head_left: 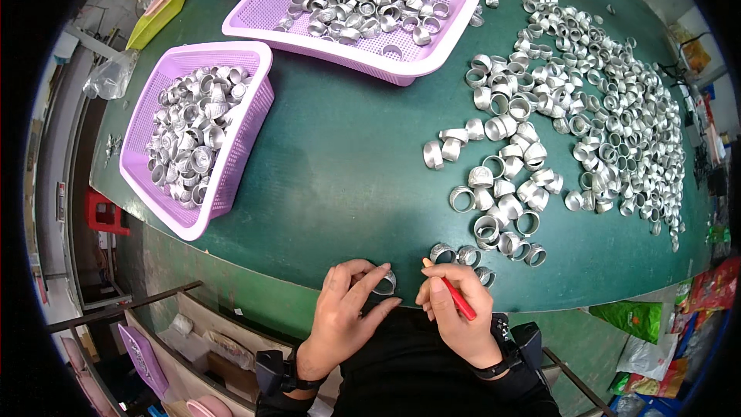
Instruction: Marking and sorting metal rings at a workstation.
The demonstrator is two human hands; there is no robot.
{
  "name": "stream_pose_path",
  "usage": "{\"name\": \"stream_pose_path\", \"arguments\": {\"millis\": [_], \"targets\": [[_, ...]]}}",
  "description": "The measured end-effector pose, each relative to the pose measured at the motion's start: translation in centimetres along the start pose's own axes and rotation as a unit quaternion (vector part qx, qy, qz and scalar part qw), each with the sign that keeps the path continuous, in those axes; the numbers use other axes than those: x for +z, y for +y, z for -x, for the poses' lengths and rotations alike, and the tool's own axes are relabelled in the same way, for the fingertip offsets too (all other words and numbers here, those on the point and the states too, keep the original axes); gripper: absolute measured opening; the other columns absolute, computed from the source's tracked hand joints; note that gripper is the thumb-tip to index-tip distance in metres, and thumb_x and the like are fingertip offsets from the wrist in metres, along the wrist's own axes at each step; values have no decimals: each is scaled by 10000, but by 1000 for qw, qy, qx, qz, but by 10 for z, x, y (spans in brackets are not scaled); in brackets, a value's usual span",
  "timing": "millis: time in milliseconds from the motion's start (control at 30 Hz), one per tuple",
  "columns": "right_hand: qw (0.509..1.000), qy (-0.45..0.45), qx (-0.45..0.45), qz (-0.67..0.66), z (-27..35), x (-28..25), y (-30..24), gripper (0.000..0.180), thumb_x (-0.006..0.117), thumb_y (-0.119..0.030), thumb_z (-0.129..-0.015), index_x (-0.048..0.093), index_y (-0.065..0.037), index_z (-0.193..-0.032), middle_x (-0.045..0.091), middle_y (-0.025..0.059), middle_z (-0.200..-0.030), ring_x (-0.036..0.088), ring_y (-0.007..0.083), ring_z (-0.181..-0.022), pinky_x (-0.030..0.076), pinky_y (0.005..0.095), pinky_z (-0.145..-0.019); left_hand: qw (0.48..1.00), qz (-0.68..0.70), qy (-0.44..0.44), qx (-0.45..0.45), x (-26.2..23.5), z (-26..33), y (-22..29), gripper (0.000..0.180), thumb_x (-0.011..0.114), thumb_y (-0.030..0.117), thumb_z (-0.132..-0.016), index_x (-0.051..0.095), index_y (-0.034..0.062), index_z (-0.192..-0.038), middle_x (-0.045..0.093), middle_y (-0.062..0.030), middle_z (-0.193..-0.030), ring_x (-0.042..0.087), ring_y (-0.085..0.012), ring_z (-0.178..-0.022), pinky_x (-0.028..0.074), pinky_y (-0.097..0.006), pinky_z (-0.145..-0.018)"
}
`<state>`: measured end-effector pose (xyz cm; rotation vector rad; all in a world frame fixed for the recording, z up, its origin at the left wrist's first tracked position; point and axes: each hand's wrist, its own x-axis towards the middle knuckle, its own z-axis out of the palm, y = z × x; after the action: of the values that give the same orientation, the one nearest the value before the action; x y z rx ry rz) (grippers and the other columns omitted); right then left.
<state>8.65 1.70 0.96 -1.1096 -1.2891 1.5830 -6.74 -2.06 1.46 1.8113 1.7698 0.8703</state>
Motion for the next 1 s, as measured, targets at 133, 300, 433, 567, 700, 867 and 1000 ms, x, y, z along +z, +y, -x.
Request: {"name": "stream_pose_path", "arguments": {"millis": [133,300,433,567,700,867,1000], "targets": [[987,-32,-124,102,-5,6,1,270,622,24,-716,514,9,-963,576,113,-850,592,166,-652,486,251,-603,998,5,43,41,5,3,4,497,715,22,-571,539,25,-1035,527,-97,-898,503,-231,-762,417,-317,-650],[996,-25,-78,41,-2,2,3,273,617,43,-715,507,16,-963,594,107,-853,606,146,-752,485,241,-661,992,57,82,78,5,9,5,593,712,-31,-558,465,23,-1095,527,-139,-919,543,-226,-782,457,-303,-671],[999,-33,-33,-9,0,1,-1,259,608,41,-726,507,15,-962,601,95,-859,596,125,-776,480,236,-695,988,98,86,84,6,11,4,609,725,-17,-559,454,23,-1103,536,-132,-907,545,-226,-787,455,-306,-679],[998,-44,-21,-29,0,0,-4,251,605,41,-728,508,17,-959,601,89,-864,591,122,-799,477,237,-711,988,128,69,60,1,5,5,506,749,33,-557,538,24,-1017,552,-110,-936,547,-241,-825,447,-313,-699],[998,-49,-25,-29,-1,1,0,258,614,33,-726,508,15,-961,599,89,-850,592,128,-783,478,238,-705,987,143,33,64,1,5,3,432,734,15,-568,563,17,-965,560,-98,-916,543,-237,-818,438,-310,-706],[988,-56,-135,42,-3,-2,-2,291,634,29,-712,503,13,-971,583,106,-861,588,148,-737,484,248,-706,992,101,54,49,-1,6,6,439,728,3,-563,565,21,-970,542,-98,-894,534,-232,-784,431,-302,-678],[995,-46,-91,4,0,1,-2,301,632,39,-708,498,14,-976,578,112,-878,590,153,-769,488,257,-711,991,111,65,30,-1,7,7,461,741,16,-555,565,21,-981,525,-100,-881,528,-223,-782,435,-295,-664]]}}
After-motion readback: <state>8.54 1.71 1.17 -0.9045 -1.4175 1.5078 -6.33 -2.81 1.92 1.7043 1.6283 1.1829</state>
